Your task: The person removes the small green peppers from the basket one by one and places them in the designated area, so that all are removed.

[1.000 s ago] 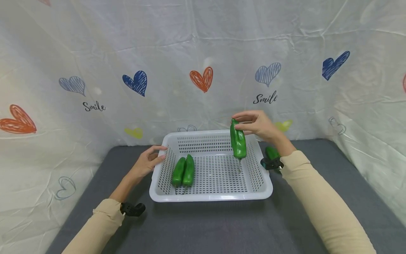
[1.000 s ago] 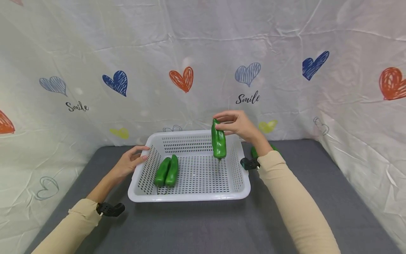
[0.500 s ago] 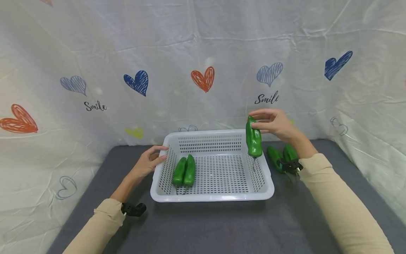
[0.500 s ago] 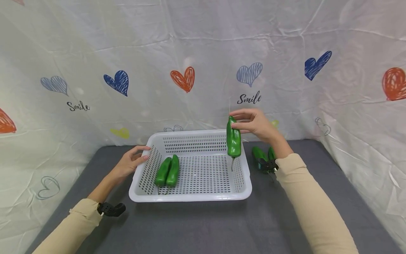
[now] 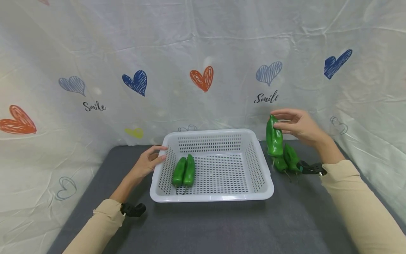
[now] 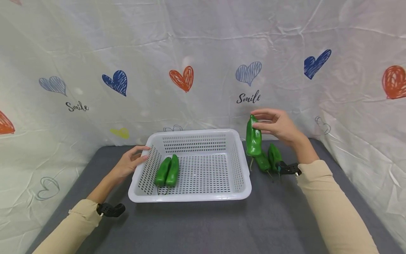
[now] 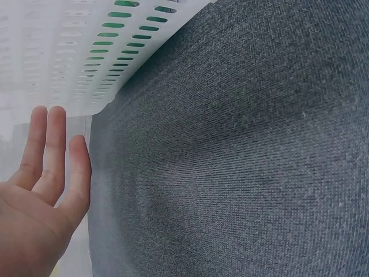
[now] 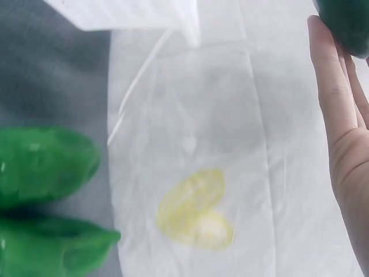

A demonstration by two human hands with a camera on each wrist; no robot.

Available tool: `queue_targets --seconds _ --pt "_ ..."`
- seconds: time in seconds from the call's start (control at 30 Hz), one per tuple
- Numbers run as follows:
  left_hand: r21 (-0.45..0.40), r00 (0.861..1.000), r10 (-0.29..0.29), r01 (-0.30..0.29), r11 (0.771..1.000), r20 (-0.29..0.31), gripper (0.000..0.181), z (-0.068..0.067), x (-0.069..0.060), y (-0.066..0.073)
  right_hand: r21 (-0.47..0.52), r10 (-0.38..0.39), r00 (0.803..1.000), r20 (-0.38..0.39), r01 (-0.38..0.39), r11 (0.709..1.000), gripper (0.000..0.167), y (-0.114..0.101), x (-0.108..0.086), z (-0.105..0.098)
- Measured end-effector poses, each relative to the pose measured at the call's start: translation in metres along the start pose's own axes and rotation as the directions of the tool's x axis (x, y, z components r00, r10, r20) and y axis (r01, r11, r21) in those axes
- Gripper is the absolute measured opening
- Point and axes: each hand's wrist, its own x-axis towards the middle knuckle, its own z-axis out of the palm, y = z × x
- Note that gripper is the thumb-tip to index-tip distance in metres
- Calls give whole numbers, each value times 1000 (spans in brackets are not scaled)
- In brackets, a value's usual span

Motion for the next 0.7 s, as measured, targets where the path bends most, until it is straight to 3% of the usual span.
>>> queue_targets --seconds 0.17,0.4,0.7 --pt "-16 1000 -1 1 1000 5 44 -1 0 0 -35 8 1000 -15 -9 999 43 5 -14 -13" --pt "-2 1000 0 0 1000 0 44 0 -1 -1 -151 87 993 -77 -98 984 44 15 -31 -32" --pt "17 1000 -6 6 1000 -13 45 1 -1 0 -203 125 990 -68 -136 970 44 28 -49 -56"
